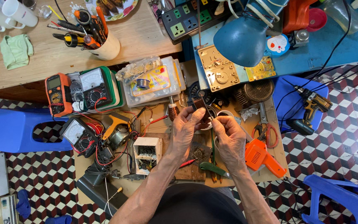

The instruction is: The person winds copper wire around a small cylindrical core to form an electromagnet coil. They repeatedly wrap the wire by hand, adjust the coil, and use a small tool to press or secure the windings. The work is performed at a cluttered electronics workbench with multimeters and other tools visible.

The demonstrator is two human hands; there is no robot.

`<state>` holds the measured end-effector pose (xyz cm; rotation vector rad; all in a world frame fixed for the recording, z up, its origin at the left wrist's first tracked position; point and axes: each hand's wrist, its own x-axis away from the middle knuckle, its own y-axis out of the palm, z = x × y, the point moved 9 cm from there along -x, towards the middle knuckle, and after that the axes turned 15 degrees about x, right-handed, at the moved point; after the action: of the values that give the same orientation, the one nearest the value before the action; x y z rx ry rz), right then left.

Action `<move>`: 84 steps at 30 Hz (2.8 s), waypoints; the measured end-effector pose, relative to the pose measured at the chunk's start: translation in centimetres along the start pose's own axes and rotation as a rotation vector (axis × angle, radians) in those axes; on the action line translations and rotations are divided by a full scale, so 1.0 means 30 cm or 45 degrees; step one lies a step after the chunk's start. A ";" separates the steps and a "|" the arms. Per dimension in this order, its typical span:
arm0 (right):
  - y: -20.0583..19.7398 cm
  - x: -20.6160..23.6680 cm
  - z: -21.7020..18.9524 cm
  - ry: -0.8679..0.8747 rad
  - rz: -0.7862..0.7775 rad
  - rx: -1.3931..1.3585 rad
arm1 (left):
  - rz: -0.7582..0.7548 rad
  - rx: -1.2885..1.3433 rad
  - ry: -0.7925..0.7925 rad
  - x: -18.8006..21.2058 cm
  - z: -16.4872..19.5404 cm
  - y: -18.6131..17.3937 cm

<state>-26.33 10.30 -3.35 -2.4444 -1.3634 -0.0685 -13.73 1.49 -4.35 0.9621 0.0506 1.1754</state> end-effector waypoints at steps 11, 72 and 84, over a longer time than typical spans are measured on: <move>-0.012 0.009 0.011 0.089 0.015 -0.117 | -0.011 0.049 0.031 -0.009 -0.031 -0.015; 0.074 -0.173 -0.291 -0.707 -0.359 0.772 | -0.223 -0.895 -0.130 0.106 0.125 -0.048; 0.071 -0.178 -0.106 -0.289 -0.365 0.406 | -0.293 -1.098 -0.019 0.126 0.119 -0.061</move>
<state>-27.04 3.91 -2.04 -2.0293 -1.6688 0.3415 -8.93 2.21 -1.70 0.1916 -0.3280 0.8425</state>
